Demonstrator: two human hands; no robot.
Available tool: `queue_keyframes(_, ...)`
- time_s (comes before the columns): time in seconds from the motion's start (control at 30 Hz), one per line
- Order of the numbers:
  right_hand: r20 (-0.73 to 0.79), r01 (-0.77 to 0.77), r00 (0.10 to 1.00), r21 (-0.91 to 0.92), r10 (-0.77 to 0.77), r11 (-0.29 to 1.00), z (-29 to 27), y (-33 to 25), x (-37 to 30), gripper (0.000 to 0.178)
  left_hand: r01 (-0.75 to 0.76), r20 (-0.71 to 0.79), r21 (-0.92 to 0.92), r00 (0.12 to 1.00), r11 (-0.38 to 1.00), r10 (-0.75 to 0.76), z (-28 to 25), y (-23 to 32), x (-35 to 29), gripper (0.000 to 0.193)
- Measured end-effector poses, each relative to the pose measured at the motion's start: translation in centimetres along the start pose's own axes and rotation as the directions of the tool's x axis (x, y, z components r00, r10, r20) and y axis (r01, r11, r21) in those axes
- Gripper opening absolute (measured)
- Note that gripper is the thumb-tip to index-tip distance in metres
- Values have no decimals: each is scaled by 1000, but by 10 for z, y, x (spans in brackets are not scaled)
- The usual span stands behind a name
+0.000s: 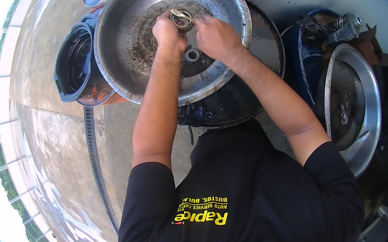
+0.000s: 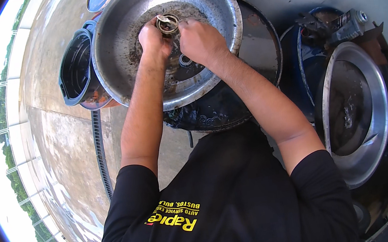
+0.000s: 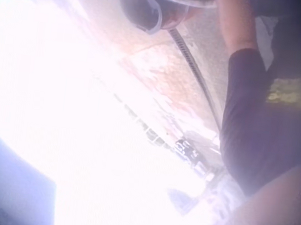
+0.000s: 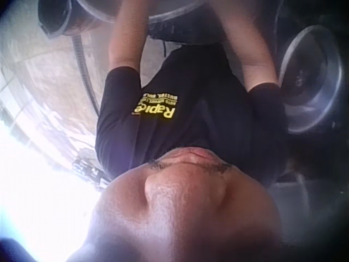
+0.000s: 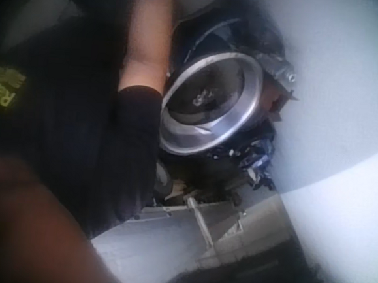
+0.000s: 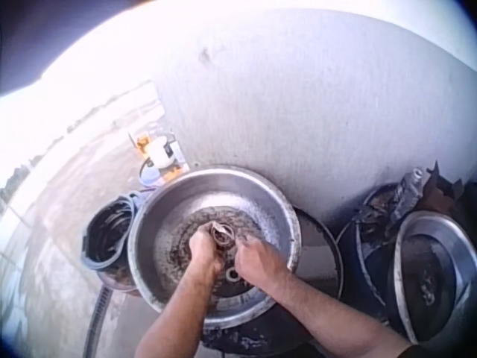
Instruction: The person scrubs small metal rings in a basin using a toothbrush, then rinses them under a tap and places them on a metal tray. The person repeats this process for several rings.
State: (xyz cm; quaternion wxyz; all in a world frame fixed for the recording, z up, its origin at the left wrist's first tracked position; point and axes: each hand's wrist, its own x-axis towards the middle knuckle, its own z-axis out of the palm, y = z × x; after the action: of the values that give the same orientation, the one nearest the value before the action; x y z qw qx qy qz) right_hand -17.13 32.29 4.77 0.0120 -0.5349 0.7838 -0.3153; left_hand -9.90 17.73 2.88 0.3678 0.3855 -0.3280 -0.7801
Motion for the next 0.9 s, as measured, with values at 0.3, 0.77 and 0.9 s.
queue_keyframes(0.3, 54, -82, 995, 17, 81, 997, -10, 8, -9, 23, -47, -61, 2, 997, 999, 48, 10, 4, -21, 27)
queue_keyframes(0.77, 24, -74, 997, 8, 74, 997, -9, 1, -9, 25, -49, -36, 19, 998, 999, 50, 7, 8, -25, 27)
queue_keyframes(0.9, 69, -8, 998, -27, 10, 1000, -4, -11, -10, 26, -28, -43, 9, 999, 1000, 28, 7, 10, -27, 28)
